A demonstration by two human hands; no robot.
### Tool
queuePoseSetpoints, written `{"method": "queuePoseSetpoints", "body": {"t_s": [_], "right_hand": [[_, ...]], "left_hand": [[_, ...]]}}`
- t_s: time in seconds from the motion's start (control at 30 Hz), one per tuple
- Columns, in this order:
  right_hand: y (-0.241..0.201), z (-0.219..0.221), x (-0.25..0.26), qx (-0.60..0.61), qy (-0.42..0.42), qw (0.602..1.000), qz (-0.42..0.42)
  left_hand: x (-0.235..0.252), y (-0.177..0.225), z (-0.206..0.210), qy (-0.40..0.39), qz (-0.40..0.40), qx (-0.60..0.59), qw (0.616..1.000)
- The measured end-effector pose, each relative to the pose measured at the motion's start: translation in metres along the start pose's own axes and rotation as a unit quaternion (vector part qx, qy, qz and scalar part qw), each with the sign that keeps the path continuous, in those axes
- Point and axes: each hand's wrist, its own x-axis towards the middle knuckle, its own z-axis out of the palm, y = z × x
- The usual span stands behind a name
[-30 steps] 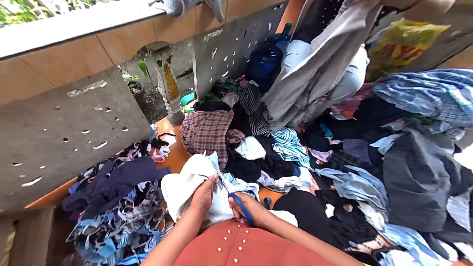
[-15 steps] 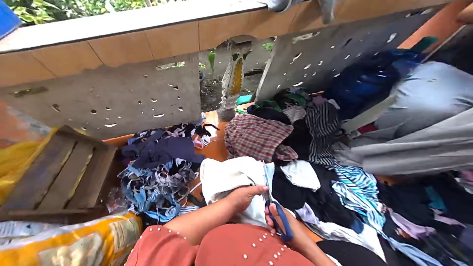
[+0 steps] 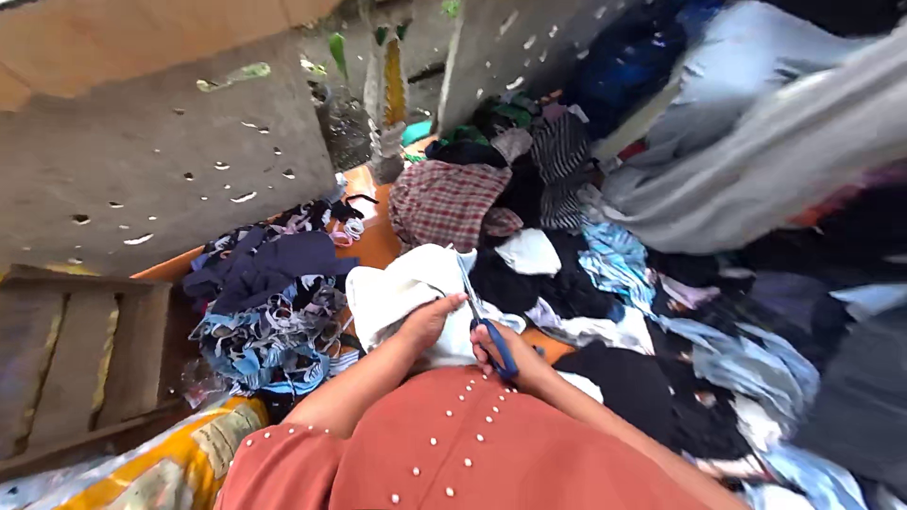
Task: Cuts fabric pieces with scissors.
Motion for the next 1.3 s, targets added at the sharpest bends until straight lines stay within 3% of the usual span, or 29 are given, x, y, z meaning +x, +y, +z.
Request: {"method": "queuePoseSetpoints", "body": {"t_s": [0.13, 0.33, 0.7, 0.9, 1.03, 1.13, 1.3], "right_hand": [[0.0, -0.002, 0.001, 0.046, -0.042, 0.998, -0.017], [0.0, -0.004, -0.001, 0.07, -0.061, 0.995, -0.042], [-0.002, -0.007, 0.003, 0.069, -0.046, 0.996, -0.033], [-0.002, 0.0, 0.01, 0.096, -0.035, 0.994, -0.034], [-0.006, 0.005, 0.004, 0.11, -0.031, 0.993, -0.04], [-0.01, 0.007, -0.001, 0.119, -0.042, 0.991, -0.041], [-0.013, 0.003, -0.011, 0.149, -0.033, 0.987, -0.055]], "left_hand": [[0.001, 0.0, 0.0, 0.019, 0.02, 0.031, 0.999], [-0.003, 0.003, 0.003, -0.02, 0.097, 0.207, 0.973], [-0.006, 0.027, 0.003, -0.012, 0.04, 0.253, 0.967], [-0.006, 0.028, 0.004, -0.009, 0.053, 0.292, 0.955], [-0.005, 0.023, 0.002, 0.042, 0.108, 0.291, 0.95], [-0.004, 0.021, 0.001, 0.081, 0.152, 0.337, 0.926], [-0.009, 0.027, 0.006, 0.07, 0.124, 0.389, 0.91]]}}
